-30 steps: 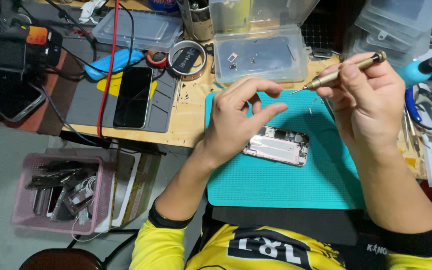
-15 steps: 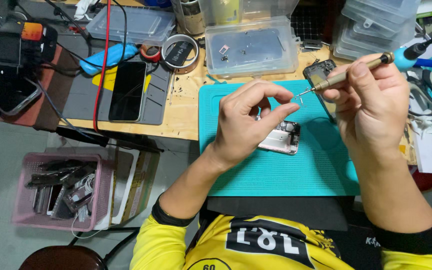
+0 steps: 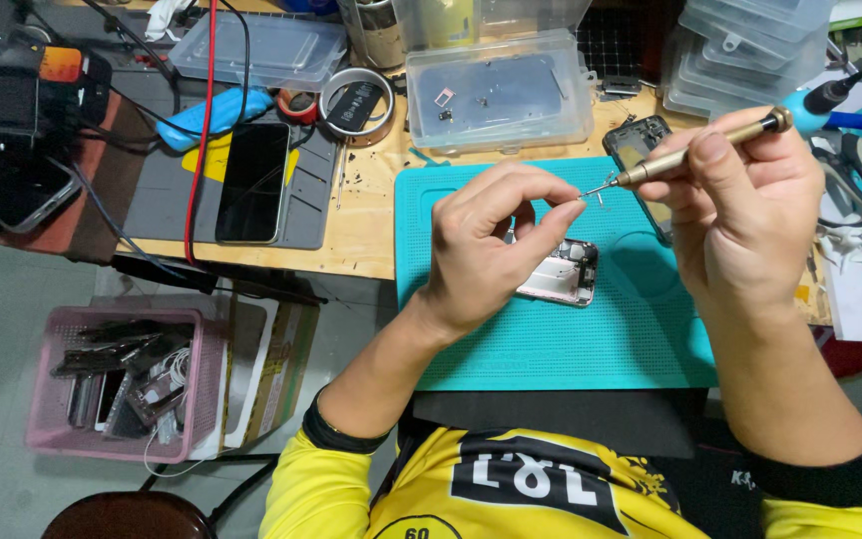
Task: The person repairs a disassembled smartphone on a teal work mat, using a precision screwdriver to remove and reinstall small screws and reposition internal components. They pick tiny parts from a plastic container, work on the phone frame, and handle the phone body throughout.
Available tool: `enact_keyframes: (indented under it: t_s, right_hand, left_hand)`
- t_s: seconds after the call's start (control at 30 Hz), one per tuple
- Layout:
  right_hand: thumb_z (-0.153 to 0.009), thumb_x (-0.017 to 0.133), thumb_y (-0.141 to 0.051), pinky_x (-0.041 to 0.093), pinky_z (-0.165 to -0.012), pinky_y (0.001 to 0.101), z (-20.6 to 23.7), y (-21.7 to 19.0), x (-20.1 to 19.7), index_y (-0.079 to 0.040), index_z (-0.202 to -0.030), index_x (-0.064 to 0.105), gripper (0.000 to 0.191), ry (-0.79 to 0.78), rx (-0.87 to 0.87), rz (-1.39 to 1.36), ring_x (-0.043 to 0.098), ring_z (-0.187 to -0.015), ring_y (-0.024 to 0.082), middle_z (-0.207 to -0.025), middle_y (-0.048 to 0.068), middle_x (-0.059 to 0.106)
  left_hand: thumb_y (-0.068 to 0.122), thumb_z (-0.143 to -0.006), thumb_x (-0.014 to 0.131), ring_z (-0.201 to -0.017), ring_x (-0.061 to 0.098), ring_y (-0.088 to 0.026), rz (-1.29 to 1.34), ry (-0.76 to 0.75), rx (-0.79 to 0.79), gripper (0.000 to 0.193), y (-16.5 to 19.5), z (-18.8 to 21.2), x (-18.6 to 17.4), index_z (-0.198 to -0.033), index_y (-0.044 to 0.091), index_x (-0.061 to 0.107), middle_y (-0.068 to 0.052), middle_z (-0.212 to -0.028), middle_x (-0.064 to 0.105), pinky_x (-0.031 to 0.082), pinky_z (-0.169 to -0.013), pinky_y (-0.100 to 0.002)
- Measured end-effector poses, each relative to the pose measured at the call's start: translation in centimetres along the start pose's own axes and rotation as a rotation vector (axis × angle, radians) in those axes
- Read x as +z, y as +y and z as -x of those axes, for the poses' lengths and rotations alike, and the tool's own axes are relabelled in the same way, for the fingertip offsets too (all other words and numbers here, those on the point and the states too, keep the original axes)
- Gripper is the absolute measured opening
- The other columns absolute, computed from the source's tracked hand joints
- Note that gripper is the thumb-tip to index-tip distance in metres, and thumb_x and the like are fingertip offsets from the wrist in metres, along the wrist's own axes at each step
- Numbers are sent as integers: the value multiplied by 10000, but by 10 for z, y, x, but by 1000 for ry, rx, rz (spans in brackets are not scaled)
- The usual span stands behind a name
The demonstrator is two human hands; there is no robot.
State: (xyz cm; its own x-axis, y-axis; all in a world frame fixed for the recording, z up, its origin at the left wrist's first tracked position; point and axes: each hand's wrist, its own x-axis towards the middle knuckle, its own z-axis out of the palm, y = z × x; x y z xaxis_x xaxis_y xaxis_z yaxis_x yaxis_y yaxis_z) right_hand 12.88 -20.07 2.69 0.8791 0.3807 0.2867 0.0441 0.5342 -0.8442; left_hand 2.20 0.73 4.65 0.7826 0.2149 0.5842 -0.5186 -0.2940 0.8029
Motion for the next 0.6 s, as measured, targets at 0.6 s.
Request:
enact_keyframes:
  t_s: [0.6]
  right_hand:
    - [-1173,676,-42,654,-808,348,8,-8,12,40,-1136,553,153,-26,-129,197,736,-903,253,-1030,215,692]
  left_hand:
    - [-9,-934,777,-684,643,-97,-168,33,125,113,0,0,0,-1003,42,704,-40,-969,705,488,-553,-212]
